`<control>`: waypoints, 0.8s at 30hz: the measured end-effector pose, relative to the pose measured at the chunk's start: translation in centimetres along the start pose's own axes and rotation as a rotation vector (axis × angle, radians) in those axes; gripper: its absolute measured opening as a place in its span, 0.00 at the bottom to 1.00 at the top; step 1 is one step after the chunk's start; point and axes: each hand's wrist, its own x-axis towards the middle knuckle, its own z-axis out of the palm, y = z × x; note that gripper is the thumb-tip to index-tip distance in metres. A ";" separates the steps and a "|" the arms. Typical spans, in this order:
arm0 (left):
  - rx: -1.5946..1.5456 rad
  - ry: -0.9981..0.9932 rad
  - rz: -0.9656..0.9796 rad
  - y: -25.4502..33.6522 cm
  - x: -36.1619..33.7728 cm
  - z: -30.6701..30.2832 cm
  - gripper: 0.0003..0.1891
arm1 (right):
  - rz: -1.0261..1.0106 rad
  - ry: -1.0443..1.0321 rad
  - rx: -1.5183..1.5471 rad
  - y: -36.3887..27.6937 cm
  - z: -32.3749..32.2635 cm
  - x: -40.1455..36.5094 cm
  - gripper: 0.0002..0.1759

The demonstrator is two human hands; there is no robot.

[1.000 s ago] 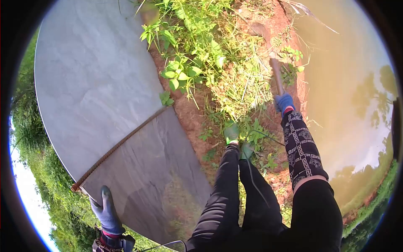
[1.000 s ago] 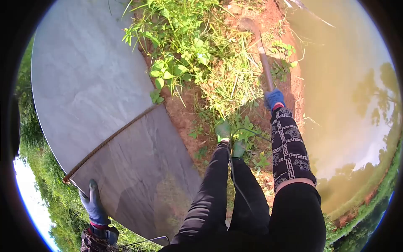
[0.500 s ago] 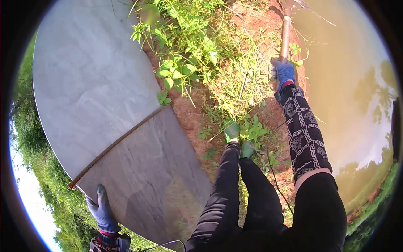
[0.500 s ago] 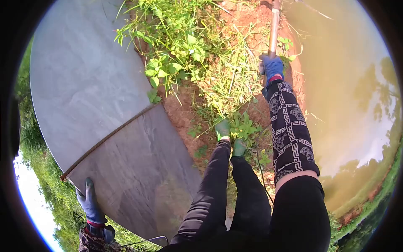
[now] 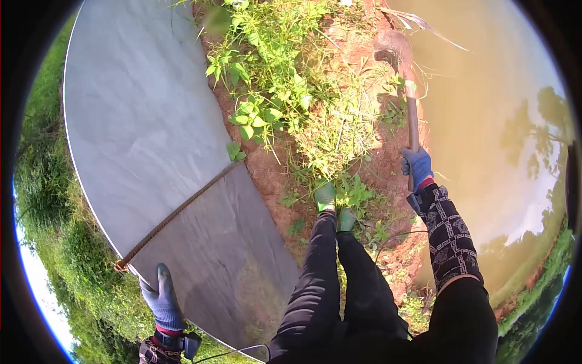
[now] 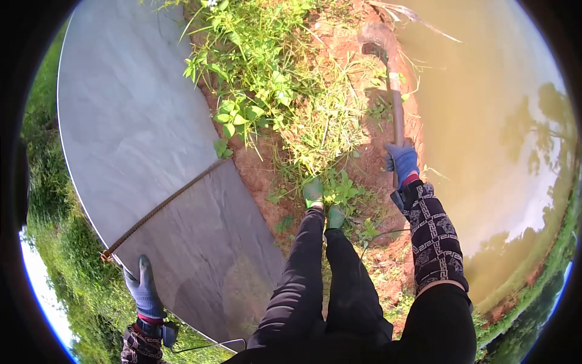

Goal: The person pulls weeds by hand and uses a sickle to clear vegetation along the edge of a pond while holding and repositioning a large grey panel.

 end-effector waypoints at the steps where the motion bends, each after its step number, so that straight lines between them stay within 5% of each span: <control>1: 0.005 -0.003 0.002 0.1 0.0 0.1 0.23 | -0.069 -0.001 0.036 -2.3 1.0 1.7 0.14; 4: 0.021 0.004 0.011 0.1 -0.1 0.3 0.23 | -0.259 0.112 0.114 -7.2 5.9 6.6 0.13; 6: 0.060 0.023 -0.037 0.3 -0.2 0.3 0.21 | -0.324 0.166 0.122 -4.3 8.8 11.6 0.12; 8: 0.079 0.049 0.000 0.9 -0.4 1.2 0.17 | -0.272 0.395 -0.445 3.3 11.0 16.8 0.11; 10: 0.086 0.039 -0.008 0.8 -0.3 0.8 0.18 | 0.048 0.083 -0.393 3.4 10.8 10.5 0.12; 14: -0.032 0.017 -0.025 1.2 -0.1 0.8 0.18 | 0.138 -0.542 0.381 4.7 4.7 6.9 0.09; 17: -0.016 -0.013 -0.041 1.3 -0.1 0.7 0.18 | 0.372 -0.414 0.290 0.3 1.8 -0.4 0.09; 19: -0.020 -0.010 -0.021 0.7 0.0 0.5 0.18 | 0.215 -0.192 -0.034 -2.2 1.8 -3.7 0.09; 24: -0.009 -0.042 0.026 0.5 0.2 0.3 0.18 | -0.074 0.040 -0.075 -7.3 3.5 0.6 0.13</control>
